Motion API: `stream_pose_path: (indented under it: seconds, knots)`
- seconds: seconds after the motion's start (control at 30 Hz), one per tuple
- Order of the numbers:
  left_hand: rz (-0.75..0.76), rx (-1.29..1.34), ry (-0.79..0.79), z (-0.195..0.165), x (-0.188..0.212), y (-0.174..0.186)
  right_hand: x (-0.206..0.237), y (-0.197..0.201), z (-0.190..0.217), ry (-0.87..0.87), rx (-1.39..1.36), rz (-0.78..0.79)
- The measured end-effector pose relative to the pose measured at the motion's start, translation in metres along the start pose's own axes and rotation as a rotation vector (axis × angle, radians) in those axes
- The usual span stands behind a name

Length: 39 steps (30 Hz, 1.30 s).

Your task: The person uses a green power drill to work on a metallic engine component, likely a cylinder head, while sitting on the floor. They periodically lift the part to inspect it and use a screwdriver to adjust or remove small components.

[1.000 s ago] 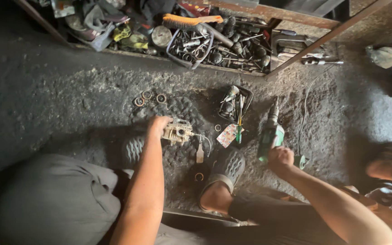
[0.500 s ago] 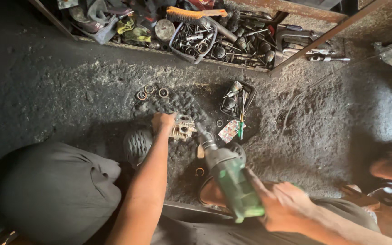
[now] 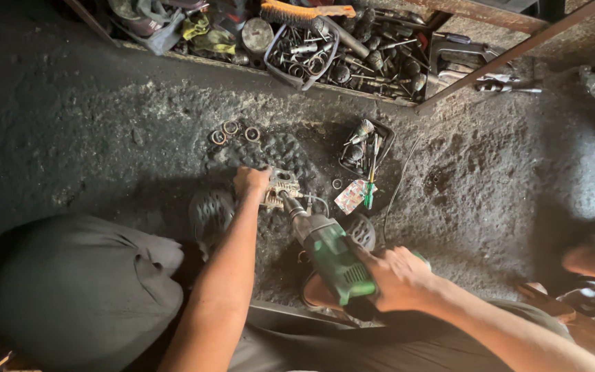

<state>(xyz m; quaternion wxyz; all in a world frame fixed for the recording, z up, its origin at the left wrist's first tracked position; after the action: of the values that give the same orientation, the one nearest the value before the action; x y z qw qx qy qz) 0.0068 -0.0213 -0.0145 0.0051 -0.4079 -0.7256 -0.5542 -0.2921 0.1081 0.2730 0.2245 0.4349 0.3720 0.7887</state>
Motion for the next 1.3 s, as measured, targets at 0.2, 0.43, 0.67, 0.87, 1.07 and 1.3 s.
stream_pose_path:
  seconds: [0.2, 0.43, 0.67, 0.87, 1.07, 1.3]
  knots:
    - [0.021, -0.066, -0.080, -0.001, 0.000, -0.009, -0.012, 0.010, 0.002, 0.003, -0.009, -0.021]
    - [-0.033, -0.099, -0.164, -0.002, -0.007, -0.012, -0.010, -0.012, 0.050, -0.003, 0.048, 0.144]
    - [-0.039, -0.070, -0.219, -0.007, -0.006, -0.009, -0.012, 0.005, 0.021, -0.007, 0.065, 0.143]
    - [-0.003, -0.049, -0.174, -0.004, -0.007, -0.008, -0.019, 0.027, -0.011, 0.062, 0.163, 0.137]
    - [-0.014, -0.064, -0.186, -0.007, -0.008, -0.006, -0.024, 0.036, -0.024, 0.088, 0.339, 0.170]
    - [-0.009, -0.096, -0.135, -0.004, -0.006, -0.005, -0.024, 0.031, -0.033, 0.132, 0.624, 0.316]
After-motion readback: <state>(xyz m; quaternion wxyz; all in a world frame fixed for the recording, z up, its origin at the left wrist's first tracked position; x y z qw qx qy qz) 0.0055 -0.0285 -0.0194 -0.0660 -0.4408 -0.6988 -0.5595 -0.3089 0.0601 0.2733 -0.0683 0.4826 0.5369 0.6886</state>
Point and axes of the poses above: each hand's wrist, its own x-axis away from the middle knuckle, its own y-axis out of the back of the hand, z = x × y, the point moved 10 cm from there along -x, towards the middle knuckle, and after that the axes turned 9 degrees about -z, right-handed, at the moved point
